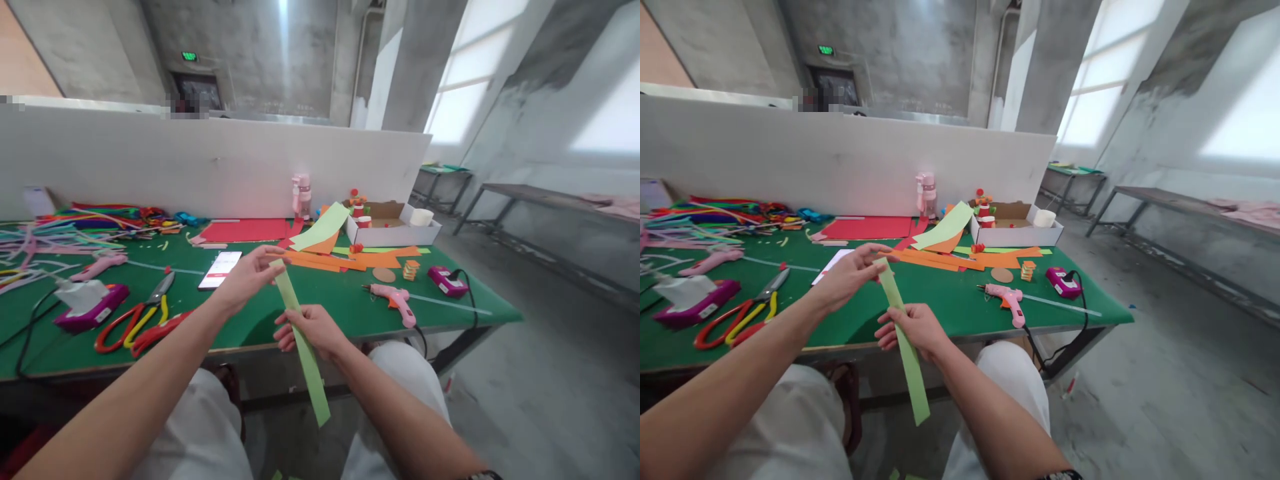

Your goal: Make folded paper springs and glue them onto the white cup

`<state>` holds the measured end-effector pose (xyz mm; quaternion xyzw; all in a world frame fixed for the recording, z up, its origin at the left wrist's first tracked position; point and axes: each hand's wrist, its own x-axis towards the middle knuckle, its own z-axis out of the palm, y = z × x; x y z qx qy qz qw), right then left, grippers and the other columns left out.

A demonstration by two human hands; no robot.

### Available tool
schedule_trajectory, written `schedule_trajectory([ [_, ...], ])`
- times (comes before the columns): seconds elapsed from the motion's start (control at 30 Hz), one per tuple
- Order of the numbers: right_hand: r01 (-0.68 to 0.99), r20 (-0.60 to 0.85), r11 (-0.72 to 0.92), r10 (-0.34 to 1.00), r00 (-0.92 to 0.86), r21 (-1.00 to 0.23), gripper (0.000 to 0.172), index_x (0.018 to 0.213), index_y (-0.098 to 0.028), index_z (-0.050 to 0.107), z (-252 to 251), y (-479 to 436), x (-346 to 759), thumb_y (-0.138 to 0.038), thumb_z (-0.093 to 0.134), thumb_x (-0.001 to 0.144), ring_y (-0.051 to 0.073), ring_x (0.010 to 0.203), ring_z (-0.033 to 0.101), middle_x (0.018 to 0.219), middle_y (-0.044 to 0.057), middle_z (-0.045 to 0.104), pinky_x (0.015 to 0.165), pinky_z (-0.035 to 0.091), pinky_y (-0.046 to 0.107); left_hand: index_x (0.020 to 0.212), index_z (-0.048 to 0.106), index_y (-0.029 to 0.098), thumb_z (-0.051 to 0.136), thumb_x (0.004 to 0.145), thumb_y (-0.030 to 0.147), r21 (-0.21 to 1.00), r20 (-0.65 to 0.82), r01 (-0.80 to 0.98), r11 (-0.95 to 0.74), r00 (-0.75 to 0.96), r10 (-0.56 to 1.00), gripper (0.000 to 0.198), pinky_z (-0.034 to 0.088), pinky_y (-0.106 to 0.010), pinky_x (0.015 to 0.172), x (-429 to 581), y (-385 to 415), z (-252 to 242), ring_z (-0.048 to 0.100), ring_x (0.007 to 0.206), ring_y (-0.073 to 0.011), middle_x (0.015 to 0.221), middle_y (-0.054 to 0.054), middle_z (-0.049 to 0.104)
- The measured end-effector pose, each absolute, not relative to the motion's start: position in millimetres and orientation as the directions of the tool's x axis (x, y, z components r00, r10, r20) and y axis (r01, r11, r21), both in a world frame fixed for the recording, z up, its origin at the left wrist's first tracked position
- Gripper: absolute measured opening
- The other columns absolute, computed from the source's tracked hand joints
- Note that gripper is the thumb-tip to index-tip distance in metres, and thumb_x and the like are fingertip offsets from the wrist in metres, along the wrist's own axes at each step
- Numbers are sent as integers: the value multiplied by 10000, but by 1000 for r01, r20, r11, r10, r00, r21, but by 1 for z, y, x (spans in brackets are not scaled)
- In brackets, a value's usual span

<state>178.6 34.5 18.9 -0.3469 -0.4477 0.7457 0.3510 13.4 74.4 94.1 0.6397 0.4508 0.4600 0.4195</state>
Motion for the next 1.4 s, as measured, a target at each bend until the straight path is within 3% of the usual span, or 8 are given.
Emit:
schedule_trajectory([
  [0.13,-219,-187,-334,843,-505,-917,555,807,-124,635,15,39,189,-652,772,706,126,502,638,611,27,675,528,511,253,812,708,160,836,580,505,992,29,102,-68,342,939,435,436,-268,578,28,91,81,552,632,-136,731,-43,688],
  [0.27,-216,-217,-369,831,-512,-904,586,926,-145,617,8,36,199,-680,739,720,142,554,661,657,31,695,580,513,280,697,723,162,810,591,562,993,81,66,-98,232,969,423,415,-278,552,35,100,65,484,574,-121,629,-20,618],
  [0.43,-109,-344,-469,768,-540,-877,565,845,-149,601,-5,19,195,-699,668,736,142,497,624,596,26,661,538,489,283,729,753,154,676,705,669,982,74,162,-94,128,989,521,398,-270,511,23,107,53,488,504,-123,532,-2,569],
  [0.93,25,-431,-542,638,-638,-840,627,680,-143,593,-23,-10,193,-766,664,655,132,486,608,593,40,644,528,497,282,523,586,196,698,718,493,974,224,103,-203,-290,930,373,330,-251,456,-27,120,51,412,436,-96,439,34,503],
  [1.13,437,-508,-269,326,-797,-858,425,639,-169,694,-12,-14,230,-586,773,657,98,452,566,513,-27,614,514,446,216,674,649,190,708,705,508,959,267,39,-281,-461,846,326,345,-239,430,-53,120,61,430,434,-93,486,44,535],
  [1.23,419,-444,-180,555,-703,-890,338,700,-170,717,24,13,241,-504,738,752,100,473,581,541,-28,635,508,434,209,667,660,186,722,700,491,965,256,60,-255,-426,868,313,323,-234,413,-51,117,64,423,422,-92,460,45,527],
  [1.3,263,-198,-72,847,-493,-962,350,812,-172,711,47,41,231,-517,658,829,105,538,607,659,-6,688,565,471,229,601,637,189,722,706,480,967,253,125,-224,-331,909,321,311,-233,419,-40,115,66,418,420,-89,433,43,506],
  [1.4,133,18,72,931,-365,-988,414,1066,-180,677,58,82,196,-405,797,740,166,867,685,968,51,748,784,524,285,509,582,188,733,696,496,956,243,203,-212,-146,959,391,321,-232,446,-13,114,70,416,435,-84,430,38,495],
])
